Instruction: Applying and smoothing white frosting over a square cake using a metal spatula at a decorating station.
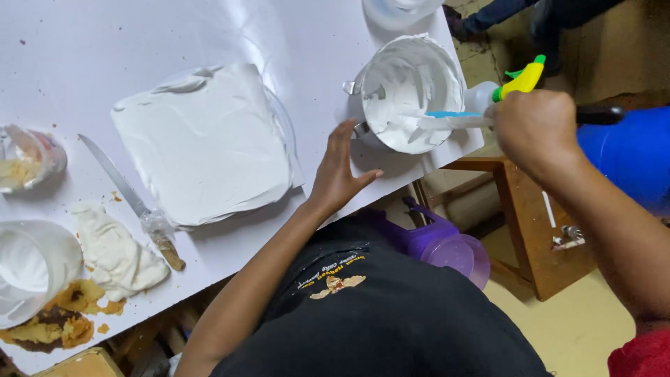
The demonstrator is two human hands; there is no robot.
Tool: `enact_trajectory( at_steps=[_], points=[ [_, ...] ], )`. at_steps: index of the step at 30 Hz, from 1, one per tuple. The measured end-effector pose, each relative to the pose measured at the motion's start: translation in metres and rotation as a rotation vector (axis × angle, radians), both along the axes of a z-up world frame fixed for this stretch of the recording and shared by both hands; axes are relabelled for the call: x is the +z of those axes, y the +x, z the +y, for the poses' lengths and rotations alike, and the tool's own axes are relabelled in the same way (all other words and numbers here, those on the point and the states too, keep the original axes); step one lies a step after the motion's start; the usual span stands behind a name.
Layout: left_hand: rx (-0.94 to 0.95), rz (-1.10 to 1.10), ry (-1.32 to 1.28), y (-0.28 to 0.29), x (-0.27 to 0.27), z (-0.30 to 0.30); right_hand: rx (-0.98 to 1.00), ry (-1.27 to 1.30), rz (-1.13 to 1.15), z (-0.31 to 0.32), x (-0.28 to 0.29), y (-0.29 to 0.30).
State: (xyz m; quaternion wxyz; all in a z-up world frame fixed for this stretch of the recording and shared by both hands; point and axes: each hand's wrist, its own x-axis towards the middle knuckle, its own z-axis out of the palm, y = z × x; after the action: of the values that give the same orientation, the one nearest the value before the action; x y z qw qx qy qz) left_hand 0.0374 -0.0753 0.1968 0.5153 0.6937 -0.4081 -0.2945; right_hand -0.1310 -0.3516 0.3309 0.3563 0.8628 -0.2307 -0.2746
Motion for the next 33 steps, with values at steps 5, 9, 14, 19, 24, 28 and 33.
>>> enact_trajectory(
  at_steps=[5,9,14,19,24,28,33],
  points=[
    [0.087,-0.235,0.18,-0.001,0.0,-0.056,0.458,-0.051,-0.295,-0.049,-0.113,-0.011],
    [0.098,-0.295,0.266,0.001,-0.003,-0.066,0.542,0.213,-0.272,-0.03,-0.124,-0.011],
    [0.119,-0.255,0.33,-0.011,-0.009,-0.069,0.093,0.675,-0.332,0.008,-0.072,0.018],
    [0.175,-0.191,0.366,-0.016,-0.012,-0.07,-0.265,0.98,-0.434,0.012,-0.053,0.023],
    [0.165,-0.155,0.336,-0.017,-0.004,-0.067,-0.543,1.122,-0.599,0.03,-0.058,-0.014],
    [0.142,-0.131,0.236,-0.02,-0.013,-0.033,-0.631,1.2,-0.778,0.039,-0.059,-0.044],
    [0.043,0.396,0.301,-0.039,-0.089,0.056,-0.796,1.504,-1.109,0.064,-0.022,-0.044]
  ],
)
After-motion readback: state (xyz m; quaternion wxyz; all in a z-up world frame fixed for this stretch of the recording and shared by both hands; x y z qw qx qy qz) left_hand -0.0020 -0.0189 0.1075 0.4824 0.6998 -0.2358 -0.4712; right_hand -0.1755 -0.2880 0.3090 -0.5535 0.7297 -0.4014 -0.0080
